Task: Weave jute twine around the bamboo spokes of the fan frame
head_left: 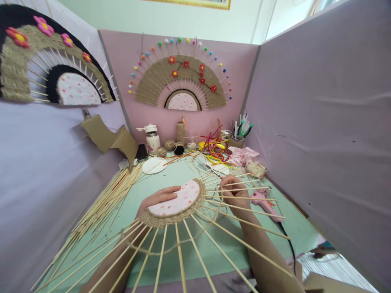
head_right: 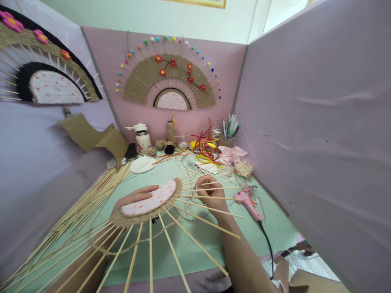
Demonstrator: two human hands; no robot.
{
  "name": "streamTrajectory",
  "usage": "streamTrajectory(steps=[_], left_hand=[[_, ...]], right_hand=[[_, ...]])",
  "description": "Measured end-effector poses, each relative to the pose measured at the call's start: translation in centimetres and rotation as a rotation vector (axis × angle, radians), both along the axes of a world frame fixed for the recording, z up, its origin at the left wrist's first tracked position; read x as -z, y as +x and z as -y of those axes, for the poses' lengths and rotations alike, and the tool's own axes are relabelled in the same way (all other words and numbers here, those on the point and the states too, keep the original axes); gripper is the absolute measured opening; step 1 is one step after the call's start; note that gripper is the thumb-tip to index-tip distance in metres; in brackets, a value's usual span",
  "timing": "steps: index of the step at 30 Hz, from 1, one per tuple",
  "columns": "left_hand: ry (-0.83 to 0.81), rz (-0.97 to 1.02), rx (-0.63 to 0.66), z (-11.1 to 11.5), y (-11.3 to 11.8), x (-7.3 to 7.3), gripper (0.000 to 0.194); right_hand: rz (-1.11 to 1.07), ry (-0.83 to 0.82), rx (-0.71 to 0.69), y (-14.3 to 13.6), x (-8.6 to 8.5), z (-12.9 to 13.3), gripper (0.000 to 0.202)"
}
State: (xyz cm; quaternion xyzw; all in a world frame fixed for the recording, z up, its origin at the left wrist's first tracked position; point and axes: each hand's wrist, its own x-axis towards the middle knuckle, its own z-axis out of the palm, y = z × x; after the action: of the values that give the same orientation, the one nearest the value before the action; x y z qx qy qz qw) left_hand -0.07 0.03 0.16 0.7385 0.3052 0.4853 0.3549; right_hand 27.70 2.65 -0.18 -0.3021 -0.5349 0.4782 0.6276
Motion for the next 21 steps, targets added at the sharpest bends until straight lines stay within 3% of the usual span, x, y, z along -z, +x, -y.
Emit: streamTrajectory(steps=[9,15,18,21], left_hand=[[0.040,0.020,-0.101,0.3,0.1,-0.3,0.034],[0.157,-0.007,-0.215,0.2,-0.1,-0.1,0.032],[0.168,-0.029,-0.271,0.5,0.3,0.0,0.029],[0.214,-0.034,-0.279,1.0,1.1,0.2,0.030]], right_hand=[[-0.111,-0.023,-0.004,0.1,-0.1,-0.2,0.042],[-0.126,-0.145,0.134,0.3,0.7,-1.7,0.023],[0.009,-0.242,0.059,0.3,1.0,-2.1,0.022],[0.073,-0.340,-0.141,-0.6,0.8,-1.4,0.033]])
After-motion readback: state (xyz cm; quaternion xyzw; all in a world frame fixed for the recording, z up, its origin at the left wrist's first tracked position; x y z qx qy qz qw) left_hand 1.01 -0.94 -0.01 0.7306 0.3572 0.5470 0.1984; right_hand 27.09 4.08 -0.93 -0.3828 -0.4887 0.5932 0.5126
